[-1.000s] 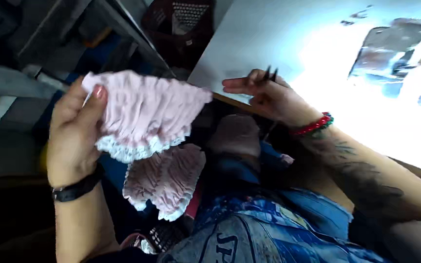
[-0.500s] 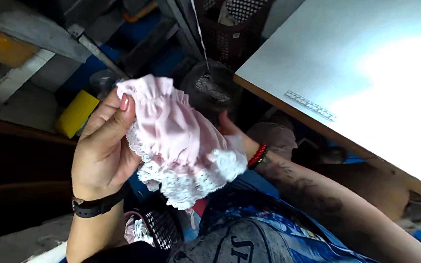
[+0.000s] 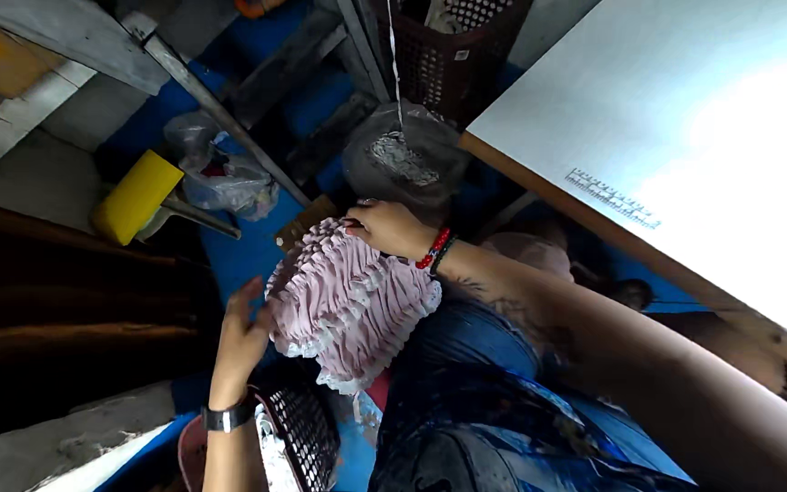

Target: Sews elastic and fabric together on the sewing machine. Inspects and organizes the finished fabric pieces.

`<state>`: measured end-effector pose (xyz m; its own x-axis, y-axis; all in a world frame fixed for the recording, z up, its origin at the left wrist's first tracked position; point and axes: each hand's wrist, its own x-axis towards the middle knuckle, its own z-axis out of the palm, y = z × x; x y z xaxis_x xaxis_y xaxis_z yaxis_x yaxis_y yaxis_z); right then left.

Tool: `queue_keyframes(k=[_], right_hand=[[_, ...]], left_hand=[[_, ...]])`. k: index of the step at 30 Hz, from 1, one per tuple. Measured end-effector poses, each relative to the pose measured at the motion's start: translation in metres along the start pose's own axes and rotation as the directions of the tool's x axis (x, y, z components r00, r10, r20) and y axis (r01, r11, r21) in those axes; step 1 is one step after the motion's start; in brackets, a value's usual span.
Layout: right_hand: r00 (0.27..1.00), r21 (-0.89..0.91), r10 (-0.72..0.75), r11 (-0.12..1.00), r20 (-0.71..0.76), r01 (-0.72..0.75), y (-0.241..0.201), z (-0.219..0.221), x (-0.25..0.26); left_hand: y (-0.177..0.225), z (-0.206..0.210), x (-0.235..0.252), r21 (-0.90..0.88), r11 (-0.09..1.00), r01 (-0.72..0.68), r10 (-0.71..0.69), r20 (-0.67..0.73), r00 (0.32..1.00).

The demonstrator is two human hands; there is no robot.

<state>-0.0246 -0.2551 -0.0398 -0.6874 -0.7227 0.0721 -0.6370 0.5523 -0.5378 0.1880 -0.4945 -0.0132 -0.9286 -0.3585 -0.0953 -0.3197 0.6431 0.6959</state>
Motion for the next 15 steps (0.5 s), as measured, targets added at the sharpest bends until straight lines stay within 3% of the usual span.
queue_keyframes(k=[2,5,7,9,12,15], right_hand=[[0.977,-0.152,-0.113,0.985,-0.179,0.086,-0.005,0.006,-0.011],[0.890,-0.207,-0.352,0.931,-0.289,0.301,-0.027,0.015,-0.049],[0.886,-0.169,-0.430,0.900,-0.175,0.403,-0.045,0.033,-0.075],[0.937,-0.123,-0.348,0.931,-0.004,0.345,-0.057,0.051,-0.085],[0.968,-0.106,-0.182,0.974,0.174,0.202,-0.054,0.068,-0.069],[0.935,-0.042,-0.081,0.994,0.347,0.102,-0.052,0.061,-0.038]], left_hand=[[0.008,0.001,0.039,0.000,1.000,0.005,-0.005,0.062,0.998],[-0.008,0.018,0.119,0.029,1.000,0.007,-0.013,0.207,0.978],[-0.033,0.046,0.173,0.019,0.998,0.068,-0.071,0.314,0.947],[-0.059,0.080,0.211,0.036,0.993,0.113,-0.118,0.407,0.906],[-0.057,0.107,0.215,0.059,0.984,0.170,-0.178,0.454,0.873],[-0.033,0.098,0.203,0.106,0.968,0.228,-0.249,0.521,0.816]])
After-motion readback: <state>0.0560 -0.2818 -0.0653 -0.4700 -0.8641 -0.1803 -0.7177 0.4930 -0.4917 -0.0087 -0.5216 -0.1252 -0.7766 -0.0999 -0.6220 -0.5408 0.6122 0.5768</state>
